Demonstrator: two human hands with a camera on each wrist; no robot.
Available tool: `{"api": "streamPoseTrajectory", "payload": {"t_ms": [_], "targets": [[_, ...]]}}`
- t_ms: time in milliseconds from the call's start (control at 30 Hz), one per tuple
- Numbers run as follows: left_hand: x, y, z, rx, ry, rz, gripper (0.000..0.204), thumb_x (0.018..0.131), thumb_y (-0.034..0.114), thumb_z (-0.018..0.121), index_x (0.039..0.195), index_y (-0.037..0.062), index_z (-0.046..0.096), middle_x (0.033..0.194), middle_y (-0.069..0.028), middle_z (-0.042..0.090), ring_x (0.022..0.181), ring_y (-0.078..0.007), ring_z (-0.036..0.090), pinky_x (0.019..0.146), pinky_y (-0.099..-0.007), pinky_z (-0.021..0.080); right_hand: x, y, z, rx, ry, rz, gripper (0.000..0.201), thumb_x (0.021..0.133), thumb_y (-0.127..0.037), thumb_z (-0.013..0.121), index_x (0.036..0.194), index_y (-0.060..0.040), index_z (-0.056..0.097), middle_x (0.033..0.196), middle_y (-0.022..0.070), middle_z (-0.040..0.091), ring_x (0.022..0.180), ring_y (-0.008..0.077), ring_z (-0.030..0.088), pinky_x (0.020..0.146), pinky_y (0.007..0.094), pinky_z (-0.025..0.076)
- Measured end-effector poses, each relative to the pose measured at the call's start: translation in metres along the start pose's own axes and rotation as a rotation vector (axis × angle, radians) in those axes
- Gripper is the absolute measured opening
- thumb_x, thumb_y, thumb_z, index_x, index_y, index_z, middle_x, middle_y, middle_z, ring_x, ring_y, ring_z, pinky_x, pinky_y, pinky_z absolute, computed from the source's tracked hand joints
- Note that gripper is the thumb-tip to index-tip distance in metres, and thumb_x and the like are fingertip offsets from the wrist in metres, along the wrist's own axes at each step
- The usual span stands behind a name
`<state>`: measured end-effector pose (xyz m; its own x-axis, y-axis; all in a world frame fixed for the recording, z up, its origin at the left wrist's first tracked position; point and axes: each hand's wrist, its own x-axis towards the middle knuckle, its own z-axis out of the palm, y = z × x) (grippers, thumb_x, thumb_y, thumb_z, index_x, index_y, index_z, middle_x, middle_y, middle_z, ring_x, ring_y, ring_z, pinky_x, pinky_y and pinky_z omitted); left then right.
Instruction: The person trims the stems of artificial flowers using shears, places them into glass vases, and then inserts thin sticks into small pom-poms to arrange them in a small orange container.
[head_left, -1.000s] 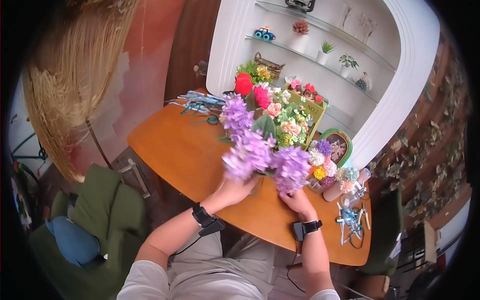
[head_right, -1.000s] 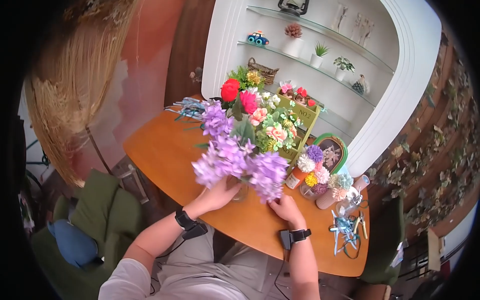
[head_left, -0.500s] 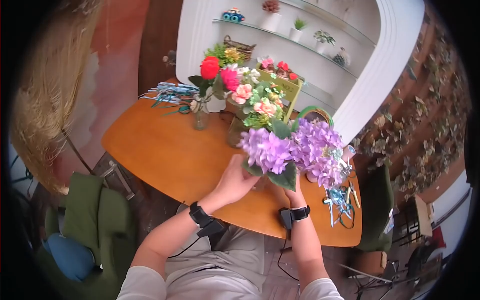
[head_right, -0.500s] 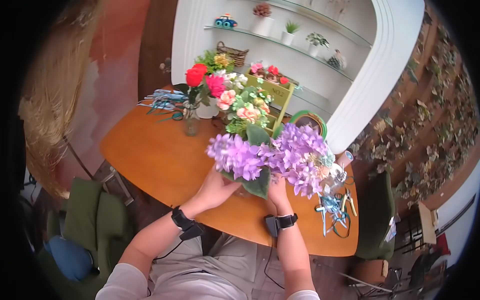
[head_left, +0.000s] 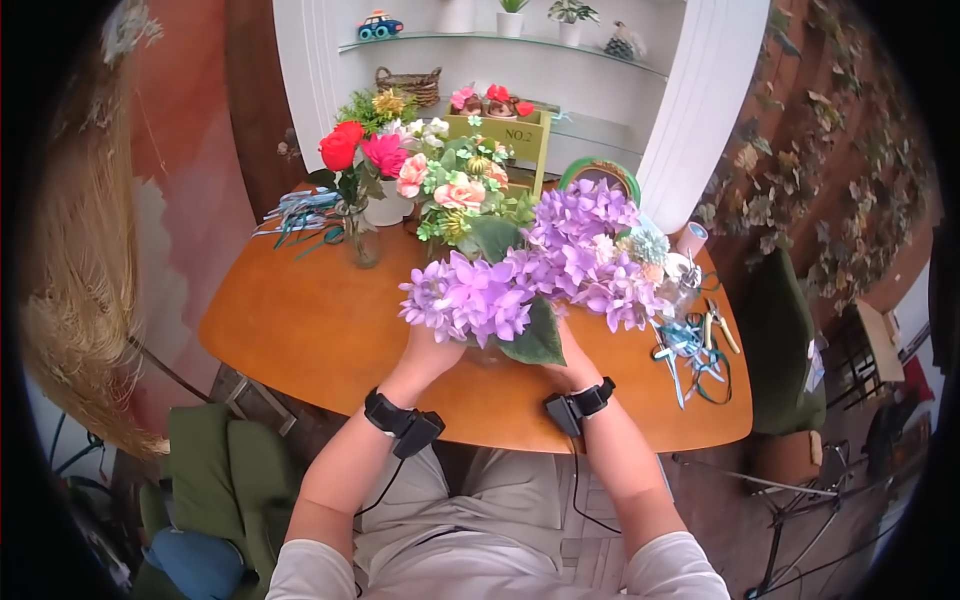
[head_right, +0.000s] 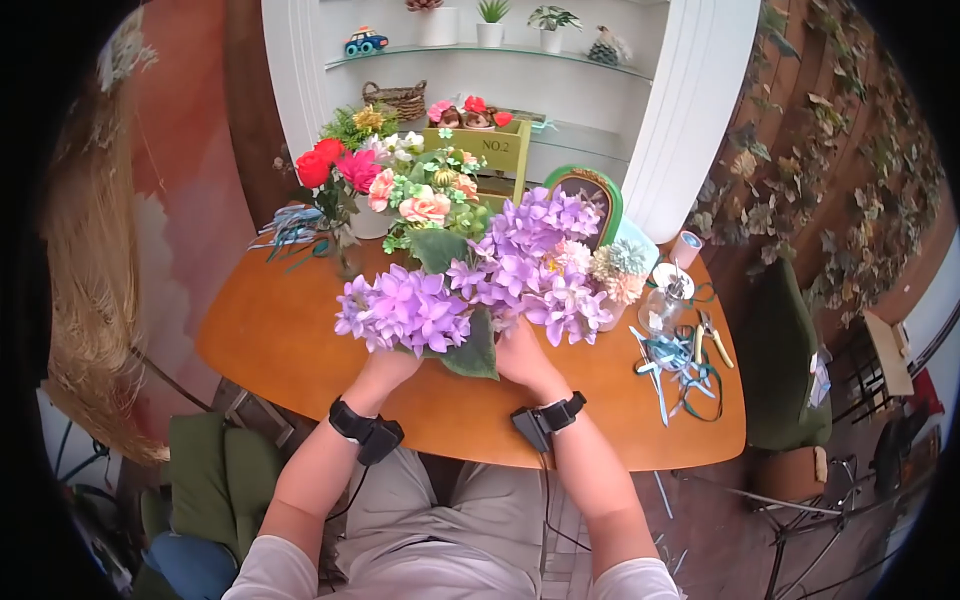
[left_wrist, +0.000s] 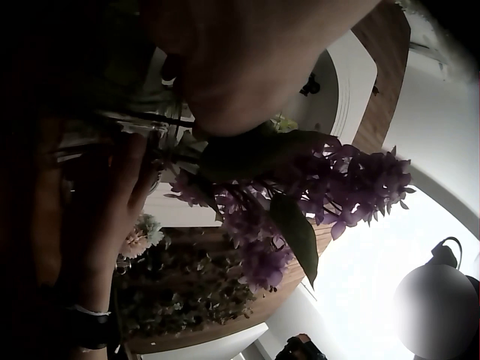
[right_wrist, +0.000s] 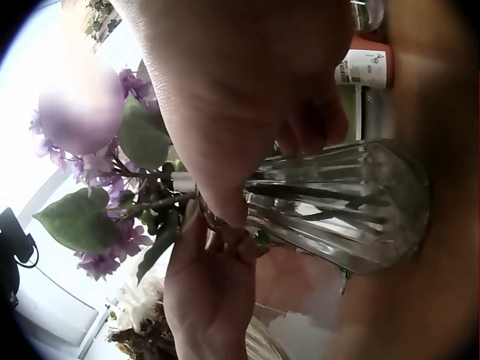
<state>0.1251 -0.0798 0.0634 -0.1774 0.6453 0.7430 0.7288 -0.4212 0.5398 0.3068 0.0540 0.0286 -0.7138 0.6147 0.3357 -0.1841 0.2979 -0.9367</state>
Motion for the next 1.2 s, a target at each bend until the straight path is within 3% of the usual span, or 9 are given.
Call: {"api": "streamPoseTrajectory", "payload": {"t_ms": [67,133,233,300,400,533,600,800,1200], "targets": [[0.01,0.001,0.003,-0.268,0.091,-0.128,0.025,0.084,0.006,0.075,0.108,0.0028,0.073,0.108,-0.0117,0.071,0.1,-0.0283,0.069,0.087,-0.0382,0.054,0.009,0.064,-0.008,0.214,0.007,0.03,0.049,0.09,-0.016,0.077,0.133,0.0009,0.06,0.116,0.0112,0.068,0.102,0.024,0.063,0.092,0.0376,0.053],[0.031,0.012,-0.018,0.044,0.098,0.075,0.018,0.089,0.007,0.078,0.105,0.0001,0.074,0.101,-0.0075,0.073,0.087,-0.0177,0.069,0.078,-0.0302,0.055,-0.005,-0.009,0.003,0.547,-0.038,0.079,0.056,0.093,-0.02,0.075,0.141,-0.0006,0.054,0.126,0.0119,0.064,0.109,0.0237,0.06,0.098,0.0375,0.052],[0.05,0.058,-0.027,-0.412,0.278,-0.309,0.016,0.096,0.009,0.077,0.107,-0.0018,0.074,0.099,-0.0031,0.075,0.084,-0.0097,0.067,0.077,-0.0258,0.054,-0.018,-0.046,-0.004,0.827,-0.027,0.151,0.07,0.094,-0.02,0.078,0.154,-0.0049,0.044,0.144,0.0111,0.057,0.126,0.022,0.057,0.11,0.036,0.047],[0.061,0.059,-0.032,-0.583,0.351,-0.287,0.013,0.102,0.009,0.072,0.109,-0.0017,0.073,0.099,-0.0032,0.076,0.084,-0.0077,0.067,0.077,-0.0248,0.055,-0.007,-0.062,0.018,-0.111,0.032,0.046,0.086,0.086,-0.012,0.086,0.158,-0.0053,0.04,0.143,0.0072,0.057,0.13,0.0181,0.056,0.111,0.0335,0.045],[0.067,0.066,-0.045,-0.587,0.333,-0.304,0.015,0.104,0.01,0.069,0.114,-0.0013,0.071,0.103,-0.0082,0.076,0.084,-0.0105,0.07,0.076,-0.0254,0.056,-0.003,-0.052,0.02,-0.29,0.069,0.028,0.088,0.085,-0.012,0.086,0.159,-0.0066,0.038,0.131,0.0023,0.06,0.09,0.0057,0.054,0.076,0.0235,0.047],[0.06,0.059,-0.04,-0.527,0.367,-0.281,0.013,0.105,0.009,0.067,0.114,-0.0007,0.068,0.1,-0.0073,0.075,0.083,-0.0108,0.069,0.076,-0.0257,0.056,-0.004,-0.035,0.007,-0.403,0.062,-0.179,0.099,0.082,-0.023,0.086,0.163,-0.0112,0.031,0.139,0.0098,0.052,0.105,0.0159,0.052,0.085,0.03,0.045],[0.055,0.056,-0.034,-0.523,0.349,-0.272,0.013,0.105,0.008,0.067,0.114,-0.0013,0.068,0.101,-0.0077,0.075,0.083,-0.0113,0.069,0.076,-0.0263,0.057,-0.007,-0.049,0.014,-0.245,0.141,-0.251,0.076,0.091,-0.026,0.079,0.155,-0.0087,0.043,0.138,0.0148,0.05,0.119,0.0226,0.059,0.098,0.0346,0.049],[0.046,0.057,-0.025,-0.418,0.296,-0.199,0.014,0.104,0.005,0.067,0.116,-0.0029,0.067,0.102,-0.0085,0.075,0.085,-0.0125,0.07,0.077,-0.0279,0.058,-0.004,-0.048,0.004,-0.306,0.162,-0.393,0.015,0.103,-0.013,0.062,0.111,-0.0001,0.064,0.123,0.0097,0.056,0.104,0.0168,0.057,0.087,0.0323,0.047],[0.079,0.087,-0.118,-0.26,0.76,0.02,0.013,0.109,0.009,0.059,0.115,-0.0011,0.065,0.101,-0.0081,0.071,0.076,-0.0108,0.063,0.071,-0.0271,0.055,-0.003,-0.063,0.011,-0.322,0.171,-0.462,0.012,0.105,-0.006,0.06,0.095,0.0009,0.06,0.102,0.0087,0.058,0.093,0.0186,0.056,0.084,0.0303,0.045]]}}
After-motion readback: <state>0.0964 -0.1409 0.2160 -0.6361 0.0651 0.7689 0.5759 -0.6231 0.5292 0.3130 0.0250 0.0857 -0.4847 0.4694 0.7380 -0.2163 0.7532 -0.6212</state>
